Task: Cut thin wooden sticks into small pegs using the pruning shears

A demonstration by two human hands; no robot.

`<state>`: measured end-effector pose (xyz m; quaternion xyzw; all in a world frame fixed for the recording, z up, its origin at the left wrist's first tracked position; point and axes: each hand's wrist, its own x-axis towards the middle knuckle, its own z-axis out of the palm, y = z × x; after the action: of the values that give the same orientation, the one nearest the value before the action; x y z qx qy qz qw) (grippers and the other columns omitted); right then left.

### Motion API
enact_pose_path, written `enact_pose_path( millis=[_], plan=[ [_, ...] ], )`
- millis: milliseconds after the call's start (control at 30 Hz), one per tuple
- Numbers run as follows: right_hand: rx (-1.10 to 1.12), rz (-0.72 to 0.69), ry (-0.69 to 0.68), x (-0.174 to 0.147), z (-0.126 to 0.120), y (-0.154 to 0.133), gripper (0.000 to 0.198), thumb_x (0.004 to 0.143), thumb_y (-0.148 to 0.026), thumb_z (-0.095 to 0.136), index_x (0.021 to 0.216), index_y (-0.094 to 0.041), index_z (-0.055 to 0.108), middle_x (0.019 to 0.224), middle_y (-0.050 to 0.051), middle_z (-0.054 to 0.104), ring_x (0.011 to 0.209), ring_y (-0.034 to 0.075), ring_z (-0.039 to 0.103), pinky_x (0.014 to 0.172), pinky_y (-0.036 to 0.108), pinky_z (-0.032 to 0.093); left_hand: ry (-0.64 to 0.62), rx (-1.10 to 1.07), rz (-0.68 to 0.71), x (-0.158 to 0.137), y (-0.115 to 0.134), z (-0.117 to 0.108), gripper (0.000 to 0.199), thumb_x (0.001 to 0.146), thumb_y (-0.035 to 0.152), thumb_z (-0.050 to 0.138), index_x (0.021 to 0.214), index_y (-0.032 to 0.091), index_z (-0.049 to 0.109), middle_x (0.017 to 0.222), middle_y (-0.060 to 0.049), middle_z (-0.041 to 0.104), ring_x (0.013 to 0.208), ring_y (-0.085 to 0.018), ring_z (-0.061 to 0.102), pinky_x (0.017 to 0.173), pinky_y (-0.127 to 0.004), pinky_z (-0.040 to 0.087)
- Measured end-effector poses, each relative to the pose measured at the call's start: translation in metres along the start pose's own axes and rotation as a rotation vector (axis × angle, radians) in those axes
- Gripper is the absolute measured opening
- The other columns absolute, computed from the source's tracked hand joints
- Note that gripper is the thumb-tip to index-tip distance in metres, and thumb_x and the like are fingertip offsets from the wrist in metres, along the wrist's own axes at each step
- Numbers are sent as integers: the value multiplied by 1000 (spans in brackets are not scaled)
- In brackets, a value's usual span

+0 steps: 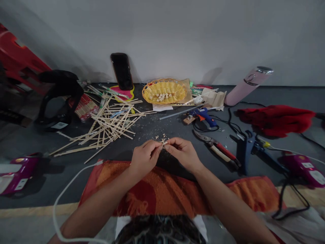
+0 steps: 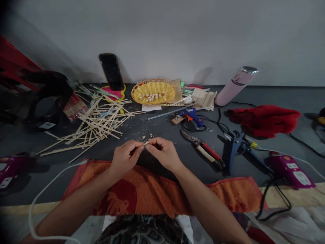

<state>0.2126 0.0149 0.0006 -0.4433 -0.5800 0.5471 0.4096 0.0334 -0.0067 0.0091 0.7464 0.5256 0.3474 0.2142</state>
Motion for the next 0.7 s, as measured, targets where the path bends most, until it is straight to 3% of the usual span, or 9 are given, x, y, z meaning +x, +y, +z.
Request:
enact_pose_path(
  millis=[200,500,700],
  plan=[
    [48,37,36,0,7,2,14,79,-32,66,79,-18,66,68,-2,60,59,10,49,60,23,40,1,35,6,-1,0,1,13,90,25,52,90,20,64,84,-2,69,78,-14,64,70,-24,46],
    [228,60,-32,0,6,4,21,78,-32,67,68,-18,55,57,-5,50,53,8,39,52,22,31,11,-44,69,-2,2,2,13,90,22,52,86,19,64,79,-1,67,74,-13,62,66,-22,44],
    [91,106,-8,3,5,1,16,77,-29,64,69,-18,56,57,-6,48,52,8,40,51,22,31,24,-68,62,-4,8,-2,14,91,24,51,90,20,64,79,-1,68,73,-13,63,68,-22,46]
  ],
)
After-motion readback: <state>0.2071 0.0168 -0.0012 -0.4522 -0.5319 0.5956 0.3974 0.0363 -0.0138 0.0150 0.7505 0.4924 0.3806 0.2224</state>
